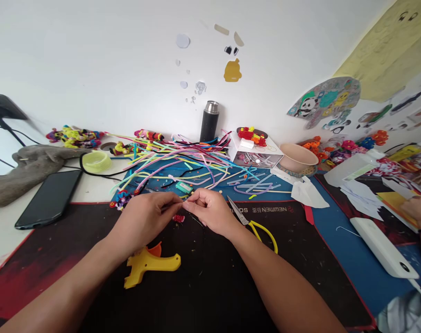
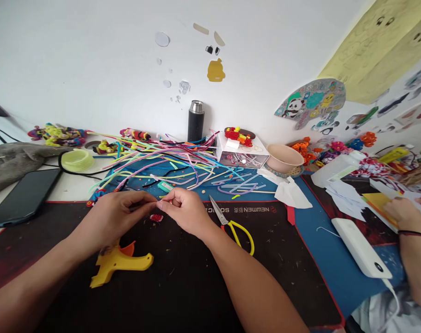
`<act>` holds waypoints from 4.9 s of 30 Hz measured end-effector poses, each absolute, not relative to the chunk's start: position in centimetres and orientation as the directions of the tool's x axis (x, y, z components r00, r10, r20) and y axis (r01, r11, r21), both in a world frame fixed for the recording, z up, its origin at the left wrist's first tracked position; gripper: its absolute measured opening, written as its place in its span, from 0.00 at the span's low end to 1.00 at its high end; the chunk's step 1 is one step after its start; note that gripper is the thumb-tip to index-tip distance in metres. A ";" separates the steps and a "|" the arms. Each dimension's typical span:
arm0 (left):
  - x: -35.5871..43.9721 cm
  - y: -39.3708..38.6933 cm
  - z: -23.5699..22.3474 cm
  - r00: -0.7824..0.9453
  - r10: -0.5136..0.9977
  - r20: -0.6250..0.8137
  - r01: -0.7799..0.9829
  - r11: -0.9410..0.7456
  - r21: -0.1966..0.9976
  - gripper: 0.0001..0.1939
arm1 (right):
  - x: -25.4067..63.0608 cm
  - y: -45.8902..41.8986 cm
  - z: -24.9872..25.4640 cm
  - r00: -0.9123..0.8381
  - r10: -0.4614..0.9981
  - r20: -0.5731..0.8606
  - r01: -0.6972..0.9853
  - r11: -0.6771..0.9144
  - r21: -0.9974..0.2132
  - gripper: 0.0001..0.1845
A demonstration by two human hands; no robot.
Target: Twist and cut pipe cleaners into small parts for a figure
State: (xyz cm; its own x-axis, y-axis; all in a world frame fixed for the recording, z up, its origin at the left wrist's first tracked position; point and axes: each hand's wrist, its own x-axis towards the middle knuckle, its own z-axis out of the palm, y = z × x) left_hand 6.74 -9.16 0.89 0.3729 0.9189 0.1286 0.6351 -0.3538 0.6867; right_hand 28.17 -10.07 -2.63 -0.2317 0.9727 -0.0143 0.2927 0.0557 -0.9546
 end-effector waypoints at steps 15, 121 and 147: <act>6.3 -8.3 1.1 0.446 0.893 -0.056 0.514 -0.204 0.833 0.24 | 28.1 -9.8 -2.5 -0.309 0.949 -0.062 0.072 -0.042 -0.997 0.19; 6.1 -7.6 -0.1 0.435 0.894 -0.105 0.457 -0.119 0.881 0.27 | 28.4 -10.0 -2.3 -0.163 0.978 0.131 0.271 0.172 -0.947 0.15; 6.8 -8.1 1.1 0.453 0.890 -0.056 0.349 -0.119 0.930 0.23 | 28.7 -9.8 -2.2 -0.199 0.979 0.042 0.089 0.061 -0.994 0.15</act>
